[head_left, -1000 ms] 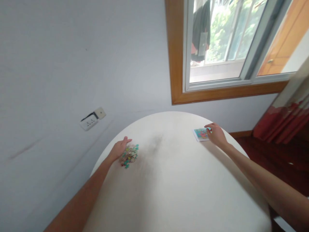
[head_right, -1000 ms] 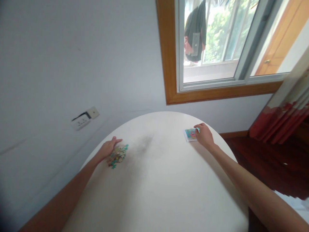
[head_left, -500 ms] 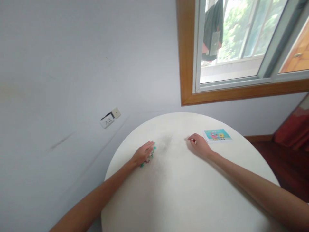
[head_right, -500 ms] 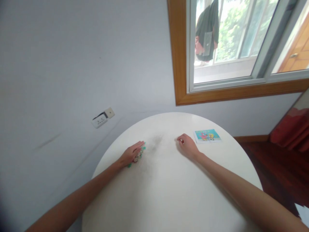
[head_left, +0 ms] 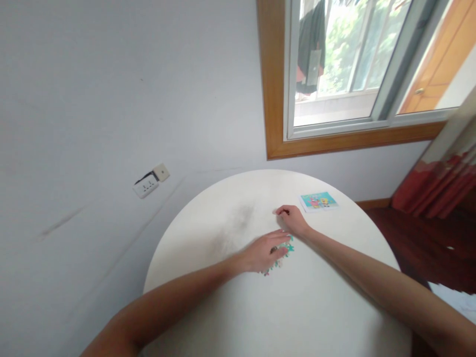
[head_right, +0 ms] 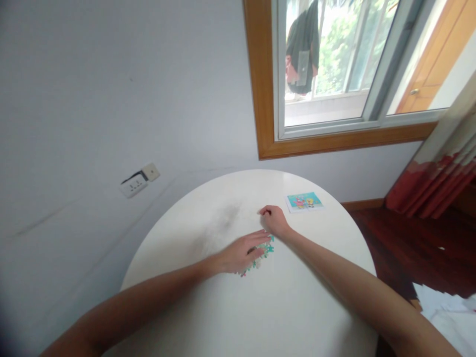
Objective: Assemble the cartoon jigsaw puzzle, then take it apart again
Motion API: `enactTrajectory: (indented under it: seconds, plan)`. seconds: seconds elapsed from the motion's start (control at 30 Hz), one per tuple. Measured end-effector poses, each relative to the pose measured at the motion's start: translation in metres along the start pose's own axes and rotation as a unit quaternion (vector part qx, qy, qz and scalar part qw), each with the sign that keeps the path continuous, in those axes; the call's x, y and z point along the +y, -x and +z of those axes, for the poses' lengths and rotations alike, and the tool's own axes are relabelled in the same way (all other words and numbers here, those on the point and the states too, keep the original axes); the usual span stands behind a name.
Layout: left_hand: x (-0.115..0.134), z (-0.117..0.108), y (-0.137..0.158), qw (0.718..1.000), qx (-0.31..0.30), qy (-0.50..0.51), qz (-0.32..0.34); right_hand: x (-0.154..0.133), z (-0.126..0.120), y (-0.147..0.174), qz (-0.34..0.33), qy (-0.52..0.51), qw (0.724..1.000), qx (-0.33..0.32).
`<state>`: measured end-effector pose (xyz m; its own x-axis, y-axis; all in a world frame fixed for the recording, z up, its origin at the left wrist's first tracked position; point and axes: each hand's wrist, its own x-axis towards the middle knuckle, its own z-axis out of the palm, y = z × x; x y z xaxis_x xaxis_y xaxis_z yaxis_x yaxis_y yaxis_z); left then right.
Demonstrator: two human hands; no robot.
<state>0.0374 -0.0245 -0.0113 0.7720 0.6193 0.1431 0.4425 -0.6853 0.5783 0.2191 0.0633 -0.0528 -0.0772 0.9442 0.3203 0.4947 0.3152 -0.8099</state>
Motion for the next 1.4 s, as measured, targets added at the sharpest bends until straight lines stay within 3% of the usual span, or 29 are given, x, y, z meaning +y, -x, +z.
enactTrajectory:
  seconds: [0.17,0.3,0.43,0.53,0.67,0.83,1.03,1.17,1.4]
  plan:
    - [-0.016,-0.052,0.001,0.993,0.066,0.09,-0.043,0.002,-0.004,0.001,0.004,-0.013,1.0,-0.006]
    - [-0.036,-0.083,0.047,0.988,0.097,0.033,-0.12,0.002,-0.005,0.003,0.009,-0.023,1.0,-0.013]
    - [-0.039,-0.063,0.107,0.968,0.12,-0.064,-0.21,0.001,-0.003,0.004,0.017,-0.034,0.999,-0.015]
    - [-0.034,-0.033,0.125,0.957,0.084,-0.141,-0.238,-0.002,-0.001,0.004,0.025,-0.025,0.999,-0.011]
    - [-0.021,-0.004,0.103,0.957,0.027,-0.206,-0.203,-0.006,0.004,0.007,0.025,-0.003,1.0,-0.009]
    - [-0.001,0.013,0.057,0.979,0.005,-0.164,-0.122,-0.01,0.008,0.02,-0.004,-0.015,1.0,-0.027]
    - [-0.002,-0.017,0.031,0.986,0.082,-0.111,-0.09,-0.022,-0.009,0.03,-0.063,0.009,0.988,-0.141]
    - [-0.012,-0.037,0.04,0.99,0.035,-0.075,-0.115,-0.034,-0.023,0.034,-0.087,0.04,0.976,-0.198]
    - [-0.018,-0.035,0.047,0.991,-0.015,-0.005,-0.135,-0.054,-0.037,0.044,-0.213,0.061,0.921,-0.322]
